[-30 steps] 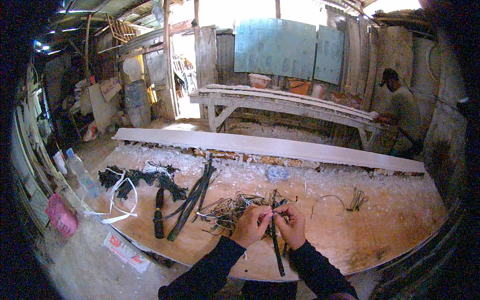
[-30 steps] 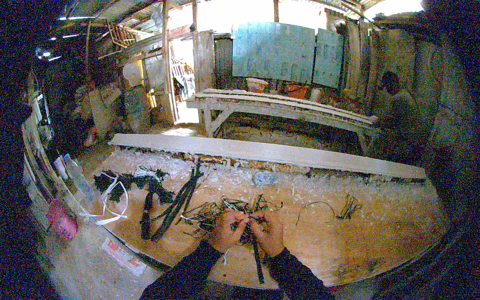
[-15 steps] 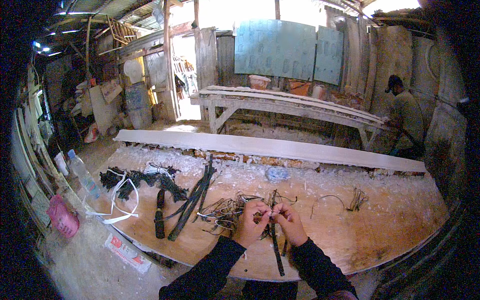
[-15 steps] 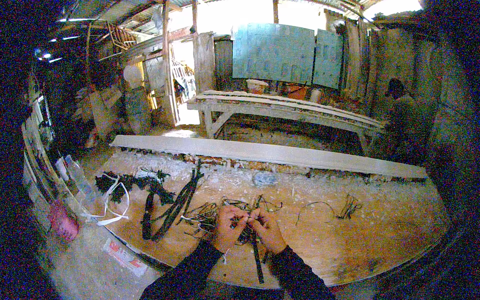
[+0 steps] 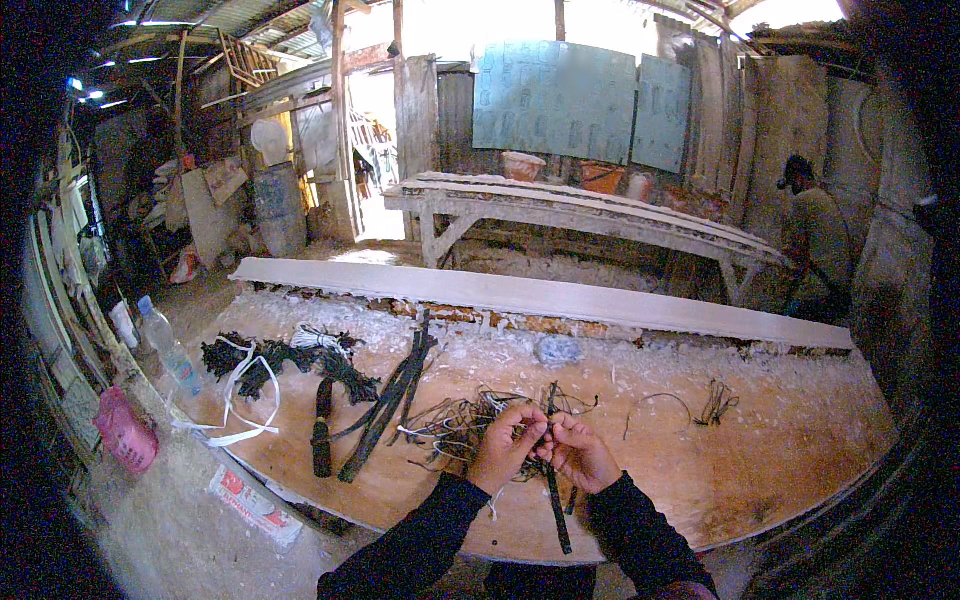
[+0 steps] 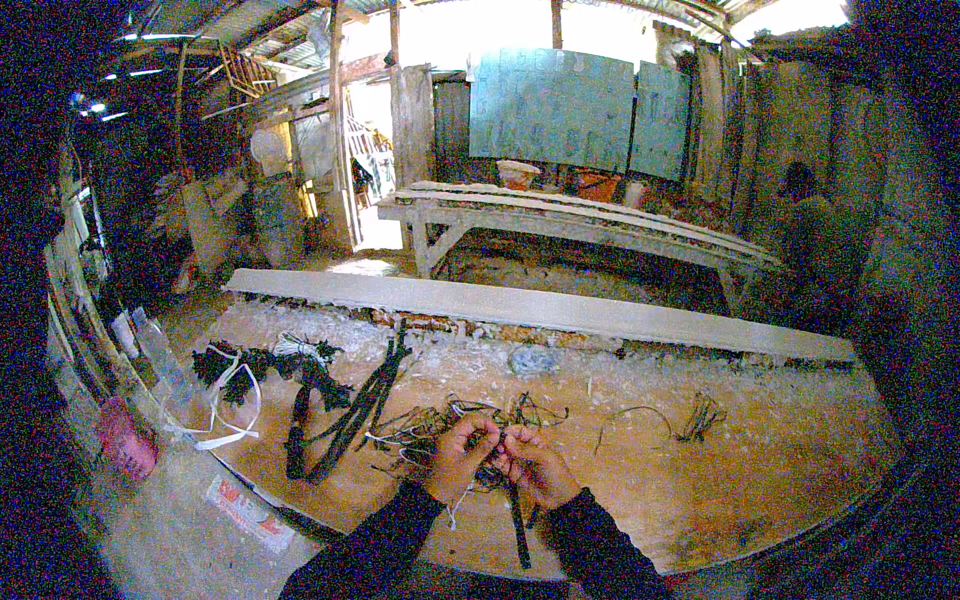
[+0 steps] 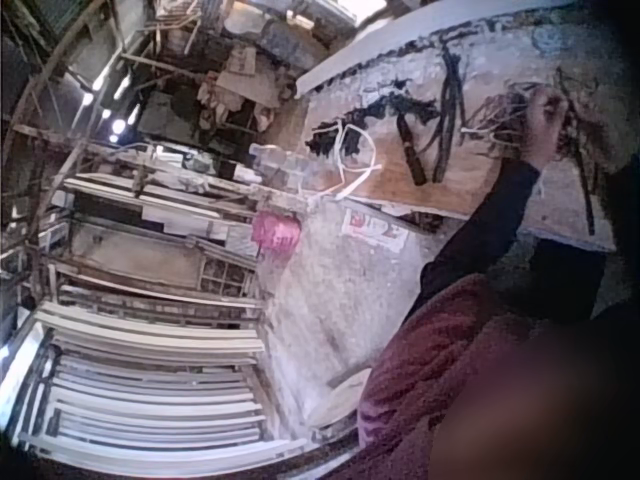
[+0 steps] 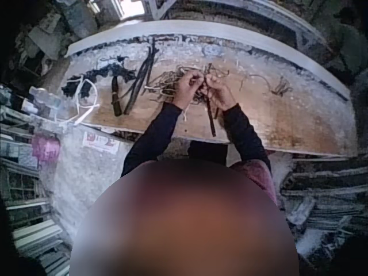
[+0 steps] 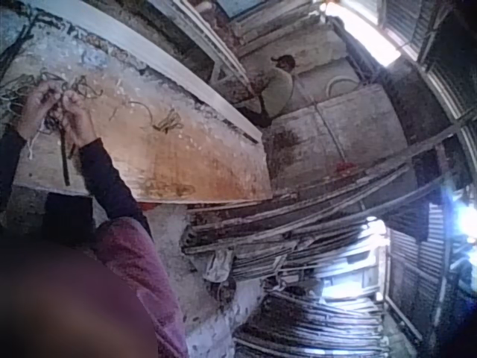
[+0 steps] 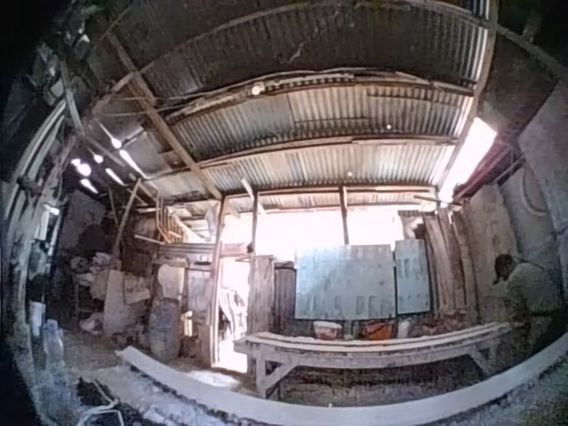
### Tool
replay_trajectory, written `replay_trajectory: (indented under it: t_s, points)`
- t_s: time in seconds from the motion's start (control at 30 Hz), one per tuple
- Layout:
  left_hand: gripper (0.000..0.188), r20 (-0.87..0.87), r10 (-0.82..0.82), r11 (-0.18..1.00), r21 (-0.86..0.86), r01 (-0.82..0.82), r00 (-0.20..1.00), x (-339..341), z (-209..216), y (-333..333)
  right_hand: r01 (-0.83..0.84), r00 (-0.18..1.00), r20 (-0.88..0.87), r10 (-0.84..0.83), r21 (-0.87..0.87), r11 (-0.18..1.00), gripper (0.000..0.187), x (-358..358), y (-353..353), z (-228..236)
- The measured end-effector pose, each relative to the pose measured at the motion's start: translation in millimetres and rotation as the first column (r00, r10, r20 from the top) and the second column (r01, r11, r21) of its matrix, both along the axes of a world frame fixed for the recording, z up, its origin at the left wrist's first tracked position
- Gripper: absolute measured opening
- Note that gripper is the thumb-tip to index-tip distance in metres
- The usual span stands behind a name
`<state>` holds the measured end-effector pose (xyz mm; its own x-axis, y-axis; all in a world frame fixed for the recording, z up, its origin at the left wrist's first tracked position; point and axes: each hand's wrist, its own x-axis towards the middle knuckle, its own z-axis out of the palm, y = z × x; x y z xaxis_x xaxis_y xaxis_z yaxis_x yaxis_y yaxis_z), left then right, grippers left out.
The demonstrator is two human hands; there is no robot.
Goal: The person assembles wire harnesses by hand, inserting white wires into black plastic sleeves and twisting them to secure. They handle multiple wires and sleeves on a wooden workbench, occasionally adjusting their grip and repositioning items.
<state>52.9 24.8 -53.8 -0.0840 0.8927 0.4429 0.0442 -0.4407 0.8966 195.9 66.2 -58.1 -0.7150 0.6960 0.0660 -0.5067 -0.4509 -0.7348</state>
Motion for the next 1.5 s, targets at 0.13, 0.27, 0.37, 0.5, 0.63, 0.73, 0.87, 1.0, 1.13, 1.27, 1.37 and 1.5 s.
replay_trajectory:
  t_s: [0.13, 0.27, 0.37, 0.5, 0.63, 0.73, 0.87, 1.0, 1.13, 1.27, 1.37, 1.5]
  points:
    - [0.015, -0.007, -0.004, 1.0, 0.017, 0.004, 1.0, 0, -2, 3, -0.001, 0.998, -0.068, 0.0, -0.018, 1.0, 0.008, 0, 0, -5]
    - [0.014, -0.066, 0.109, 0.99, 0.099, -0.102, 0.992, 2, -4, 1, 0.093, 0.995, -0.03, -0.094, -0.016, 0.996, 0.01, -2, -2, -6]
    - [0.015, -0.112, 0.14, 0.981, 0.153, -0.122, 0.984, 1, -4, 1, 0.194, 0.981, 0.006, -0.194, 0.011, 0.981, 0.009, -6, -5, -3]
    - [0.016, -0.096, 0.105, 0.987, 0.136, -0.091, 0.99, 0, -4, 0, 0.372, 0.923, 0.087, -0.374, 0.033, 0.928, 0.01, -8, -13, 8]
    - [0.019, 0.028, 0.107, 0.994, 0.005, -0.108, 0.994, 1, -7, 0, 0.442, 0.867, 0.156, -0.474, 0.2, 0.874, 0.012, -12, -21, 14]
    - [0.02, 0.0, 0.113, 0.993, 0.038, -0.113, 0.994, 0, -10, 3, 0.465, 0.835, 0.166, -0.524, 0.296, 0.834, 0.012, -13, -21, 13]
    - [0.02, 0.08, 0.021, 1.0, -0.023, -0.019, 0.997, -2, -11, 6, 0.441, 0.84, 0.168, -0.515, 0.343, 0.83, 0.011, -10, -15, 5]
    - [0.018, 0.102, -0.056, 0.997, -0.053, 0.061, 0.993, -2, -8, 5, 0.427, 0.851, 0.154, -0.501, 0.351, 0.833, 0.01, -9, -10, 0]
    - [0.017, 0.036, -0.081, 0.995, -0.053, 0.083, 0.996, -3, -6, 4, 0.444, 0.855, 0.097, -0.51, 0.373, 0.815, 0.011, -12, -12, 3]
    - [0.017, 0.149, -0.165, 0.975, -0.126, 0.185, 0.975, -4, -9, 7, 0.416, 0.855, 0.111, -0.507, 0.436, 0.798, 0.014, -11, -14, 8]
    - [0.017, 0.238, -0.191, 0.958, -0.165, 0.233, 0.952, -5, -11, 10, 0.371, 0.849, 0.164, -0.503, 0.494, 0.787, 0.015, -9, -13, 9]
    - [0.015, 0.244, -0.186, 0.965, -0.139, 0.224, 0.952, -4, -9, 10, 0.365, 0.835, 0.202, -0.511, 0.491, 0.791, 0.015, -5, -10, 4]
